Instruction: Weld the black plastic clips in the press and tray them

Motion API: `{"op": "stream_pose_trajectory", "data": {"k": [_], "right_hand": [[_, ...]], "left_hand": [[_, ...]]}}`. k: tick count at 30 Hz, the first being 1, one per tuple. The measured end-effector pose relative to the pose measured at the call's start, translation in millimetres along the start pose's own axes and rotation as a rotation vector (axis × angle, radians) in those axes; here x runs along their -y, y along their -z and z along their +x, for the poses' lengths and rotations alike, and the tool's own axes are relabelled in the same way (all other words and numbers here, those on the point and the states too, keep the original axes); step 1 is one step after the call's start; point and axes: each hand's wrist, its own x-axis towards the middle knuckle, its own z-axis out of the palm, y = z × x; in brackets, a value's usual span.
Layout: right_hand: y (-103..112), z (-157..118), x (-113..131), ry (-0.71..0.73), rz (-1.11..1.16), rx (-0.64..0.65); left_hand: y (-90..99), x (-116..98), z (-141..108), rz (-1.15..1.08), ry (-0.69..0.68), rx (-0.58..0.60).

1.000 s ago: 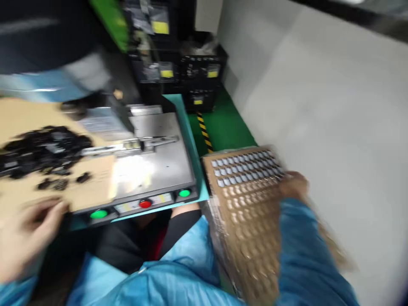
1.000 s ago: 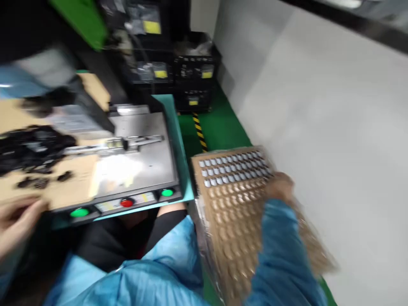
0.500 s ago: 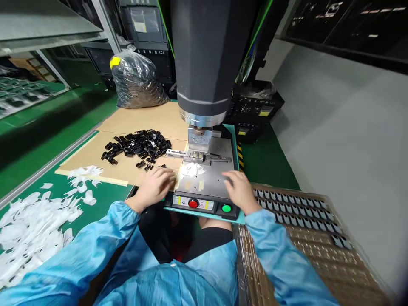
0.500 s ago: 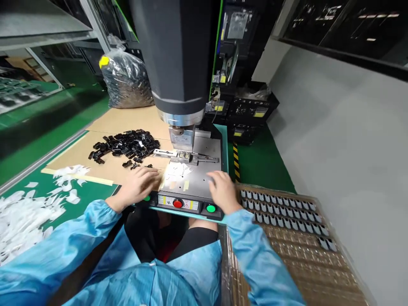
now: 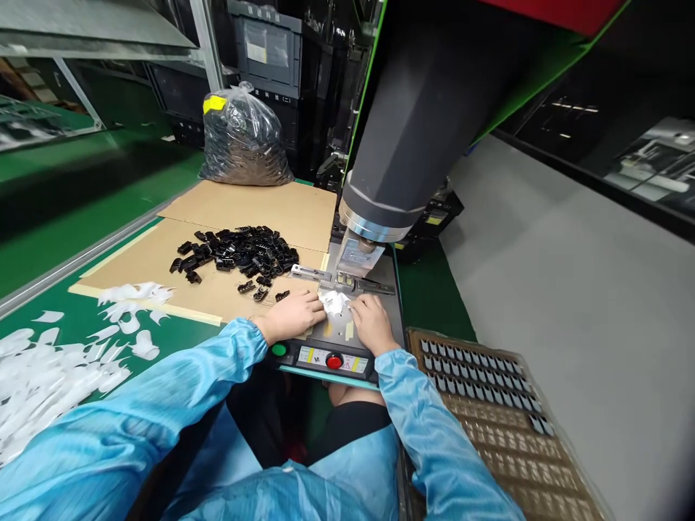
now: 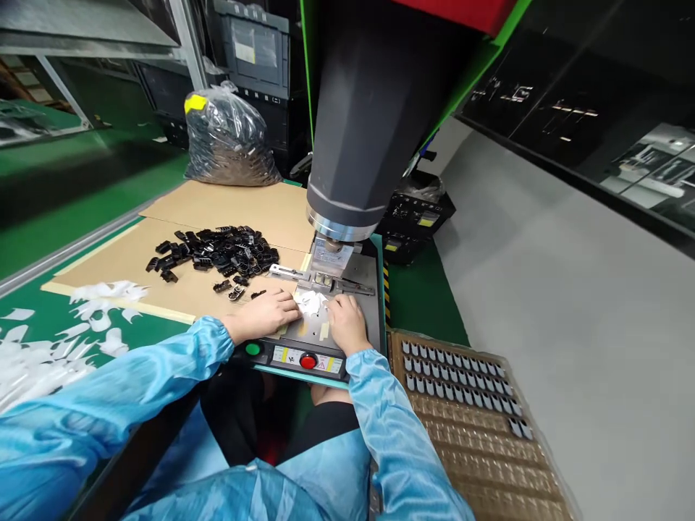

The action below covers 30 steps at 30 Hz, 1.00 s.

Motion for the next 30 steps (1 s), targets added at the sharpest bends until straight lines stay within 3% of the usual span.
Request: {"op": "stream_pose_trajectory", "data": {"k": [5, 9, 13, 16, 21, 25, 28, 30], "right_hand": [[5.4, 3.9, -7.4, -0.087, 0.074, -0.097], [-1.9, 24.5, -8.1, -0.106, 0.087, -0.157], [-11.9, 41.1, -2.5, -0.094, 0.034, -0.127], [-14.1, 41.6, 2.4, -0.065, -0.033, -0.064], [-10.1, 36.6, 7.9, -0.047, -0.123, -0.02], [-5.8, 37.2, 7.2, -0.064, -0.172, 0.015], [-4.6, 38.7, 10.6, -0.099, -0.172, -0.023], [-7.0, 40.5, 22.3, -0.139, -0.13, -0.075]], "left_hand": [[0.1, 12.1, 1.2, -0.057, 0.133, -0.196], [-11.6, 23.8, 30.9, -0.202, 0.236, -0.346], [-26.3, 28.2, 63.1, -0.258, 0.249, -0.323], [-33.3, 25.6, 70.5, -0.235, 0.225, -0.277], [-34.8, 11.9, 66.9, -0.16, 0.31, -0.198], [-18.8, -1.1, 60.1, -0.16, 0.356, -0.15], [-0.5, -0.8, 31.4, -0.157, 0.395, -0.189], [9.1, 5.4, -2.3, -0.14, 0.513, -0.237]]}}
